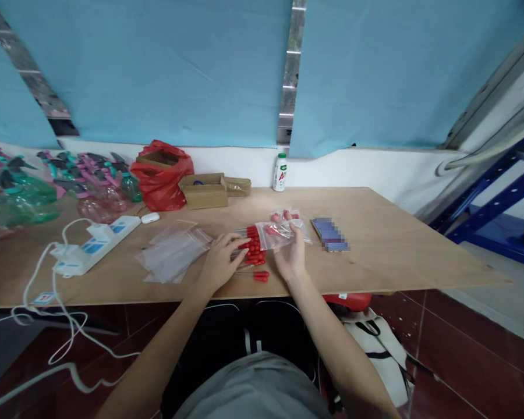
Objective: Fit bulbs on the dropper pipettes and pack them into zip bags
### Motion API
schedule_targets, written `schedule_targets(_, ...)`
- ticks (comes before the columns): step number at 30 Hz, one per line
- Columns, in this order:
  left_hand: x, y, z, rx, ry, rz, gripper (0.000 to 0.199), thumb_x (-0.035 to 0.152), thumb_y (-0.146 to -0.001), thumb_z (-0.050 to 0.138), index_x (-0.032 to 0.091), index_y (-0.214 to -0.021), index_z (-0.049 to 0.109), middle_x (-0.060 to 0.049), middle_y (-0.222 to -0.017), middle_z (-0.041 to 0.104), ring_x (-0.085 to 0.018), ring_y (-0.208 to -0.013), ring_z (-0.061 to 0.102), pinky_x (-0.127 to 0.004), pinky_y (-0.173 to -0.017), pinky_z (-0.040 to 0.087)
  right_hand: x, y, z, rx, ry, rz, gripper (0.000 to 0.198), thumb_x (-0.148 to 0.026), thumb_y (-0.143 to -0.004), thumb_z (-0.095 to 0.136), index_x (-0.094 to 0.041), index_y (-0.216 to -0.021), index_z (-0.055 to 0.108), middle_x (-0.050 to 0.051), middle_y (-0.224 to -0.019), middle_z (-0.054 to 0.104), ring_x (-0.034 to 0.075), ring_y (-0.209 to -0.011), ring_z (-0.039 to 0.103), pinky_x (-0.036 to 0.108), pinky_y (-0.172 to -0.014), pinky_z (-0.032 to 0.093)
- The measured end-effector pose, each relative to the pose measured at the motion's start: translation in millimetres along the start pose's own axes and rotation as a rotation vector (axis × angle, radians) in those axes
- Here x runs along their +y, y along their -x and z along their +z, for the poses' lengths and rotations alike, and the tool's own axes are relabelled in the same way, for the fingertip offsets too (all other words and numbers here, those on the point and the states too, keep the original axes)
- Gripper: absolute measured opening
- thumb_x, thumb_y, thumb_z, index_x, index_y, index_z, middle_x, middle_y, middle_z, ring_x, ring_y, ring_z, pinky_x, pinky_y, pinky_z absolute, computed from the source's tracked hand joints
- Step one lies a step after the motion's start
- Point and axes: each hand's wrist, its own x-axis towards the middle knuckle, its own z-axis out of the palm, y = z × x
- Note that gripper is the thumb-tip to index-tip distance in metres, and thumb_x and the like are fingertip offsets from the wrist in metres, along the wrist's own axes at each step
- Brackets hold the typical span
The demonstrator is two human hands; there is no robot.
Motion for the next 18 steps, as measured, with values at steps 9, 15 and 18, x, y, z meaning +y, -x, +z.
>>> schedule_targets(9,2.9,0.9,1.0,-0.046,0.008,0.053,0.02,0.028,-0.102,0.065,0.03,-0.118,0.077,-0.007,-0.123,0.066,-0.027,-0.119,0.062,-0.045,-0.107,0.048,2.4,1.6,0.2,0.004,0.005,-0.008,0.041,-0.033,-0.092,0.067,-0.028,-0.133,0.065,0.001,-0.122,0.077,0.016,-0.098,0.074,0.036,-0.097,0.06)
schedule_targets(15,6.4,-1.4,-1.8,0.01,0.119,0.04,0.01,0.028,-0.101,0.067,0.029,-0.106,0.075,-0.006,-0.115,0.072,-0.026,-0.113,0.066,-0.046,-0.106,0.048,4.6,0.1,-2.2,0.001,0.001,-0.019,0.043,-0.033,-0.092,0.069,-0.029,-0.134,0.064,0.0,-0.119,0.078,0.017,-0.101,0.075,0.036,-0.095,0.06)
schedule_targets(18,7.1,2.5,-2.7,0.108,0.19,-0.008,0.011,0.028,-0.1,0.069,0.03,-0.11,0.074,-0.005,-0.111,0.076,-0.025,-0.107,0.07,-0.045,-0.103,0.052,4.4,-0.4,-2.2,0.003,0.01,-0.02,0.043,-0.034,-0.091,0.069,-0.029,-0.134,0.065,0.0,-0.119,0.078,0.017,-0.097,0.074,0.036,-0.094,0.06)
